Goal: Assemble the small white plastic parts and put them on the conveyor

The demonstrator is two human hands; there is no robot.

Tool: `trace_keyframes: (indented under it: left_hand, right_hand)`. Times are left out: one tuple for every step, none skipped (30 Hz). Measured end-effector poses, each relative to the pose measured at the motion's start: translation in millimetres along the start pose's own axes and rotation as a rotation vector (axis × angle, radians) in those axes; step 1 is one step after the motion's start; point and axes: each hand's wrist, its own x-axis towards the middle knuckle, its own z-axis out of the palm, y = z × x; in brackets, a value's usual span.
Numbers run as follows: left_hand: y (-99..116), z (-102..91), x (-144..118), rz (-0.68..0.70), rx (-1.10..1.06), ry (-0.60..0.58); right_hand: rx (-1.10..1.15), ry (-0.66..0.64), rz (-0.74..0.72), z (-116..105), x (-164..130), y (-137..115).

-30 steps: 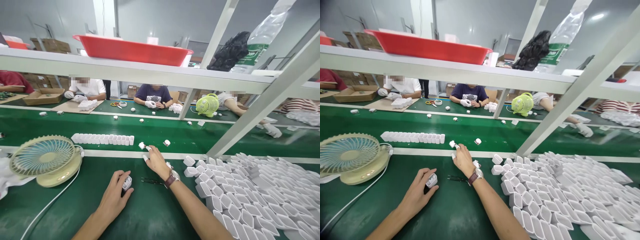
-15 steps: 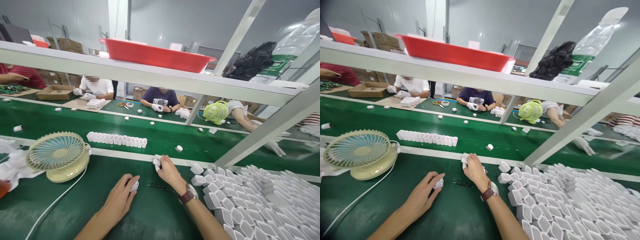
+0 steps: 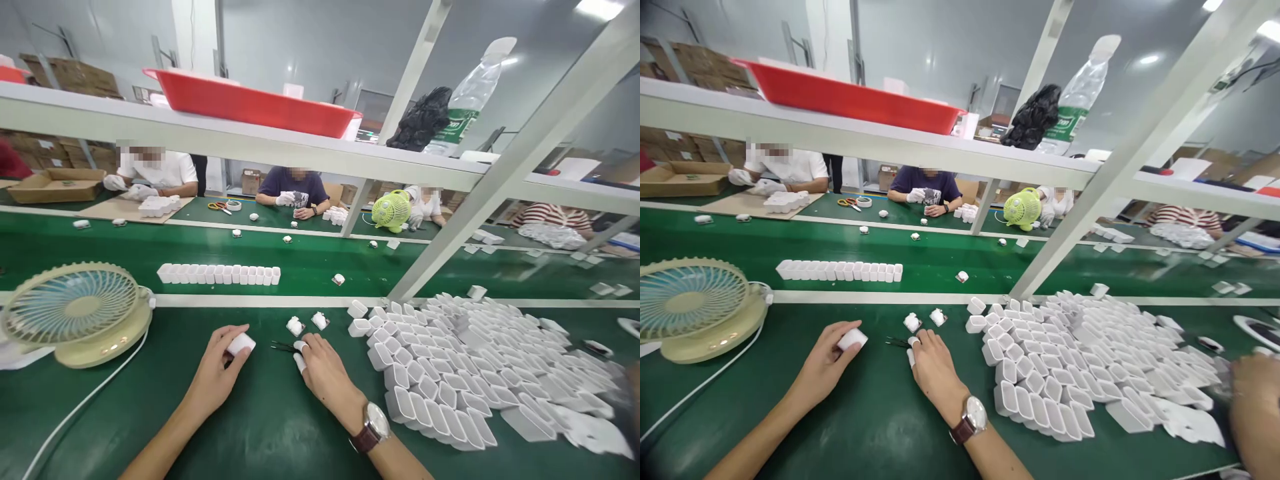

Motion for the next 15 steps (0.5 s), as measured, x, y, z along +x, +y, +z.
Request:
trace_keyframes:
  left_hand:
    - [5, -0.1, 1, -0.094, -0.112, 0.017]
    - [9, -0.5, 1, -0.179, -0.222, 0.030]
    - [12, -1.1, 2, -0.251, -0.325, 0.045]
    - [15, -1.9, 3, -0.305, -0.414, 0.058]
    - [17, -2.7, 4, -0.340, -0.492, 0.073]
    - [18, -3.6, 5, -0.358, -0.562, 0.089]
    - [18, -4.5, 6, -0.365, -0.621, 0.101]
    - [18, -5.3, 7, -0.364, -0.671, 0.100]
    - [16, -6.1, 7, -0.356, -0.708, 0.096]
    - [15, -6.9, 8, -0.344, -0.732, 0.093]
    - [14, -7.7, 9, -0.336, -0.742, 0.091]
    - [13, -8.5, 9, -0.332, -0.739, 0.091]
    - [12, -9.3, 10, -0.330, -0.729, 0.093]
    - [11, -10.1, 10, -0.330, -0.718, 0.095]
    - [11, -10.9, 10, -0.331, -0.708, 0.094]
  right_hand:
    - [0.009, -0.001, -0.003, 1, -1, -1]
    - [0.017, 0.001, -0.014, 1, 0, -3]
    - [0.038, 0.009, -0.027, 0, 2, -4]
    - [0.086, 0.022, -0.037, -3, 5, -5]
    - [0.165, 0.042, -0.042, -5, 8, -6]
    - [0.276, 0.063, -0.044, -8, 13, -7]
    - [0.412, 0.081, -0.046, -12, 18, -8]
    - [0.562, 0.092, -0.048, -14, 23, -9]
    - [0.707, 0.091, -0.053, -16, 28, -10]
    - [0.830, 0.077, -0.063, -18, 33, -11]
    - [0.938, 0.056, -0.072, -19, 37, -12]
    - [1.034, 0.034, -0.077, -19, 40, -14]
    - [1.117, 0.015, -0.077, -19, 42, -15]
    - [1.192, -0.003, -0.072, -18, 44, -17]
    - [1.262, -0.019, -0.066, -17, 45, -18]
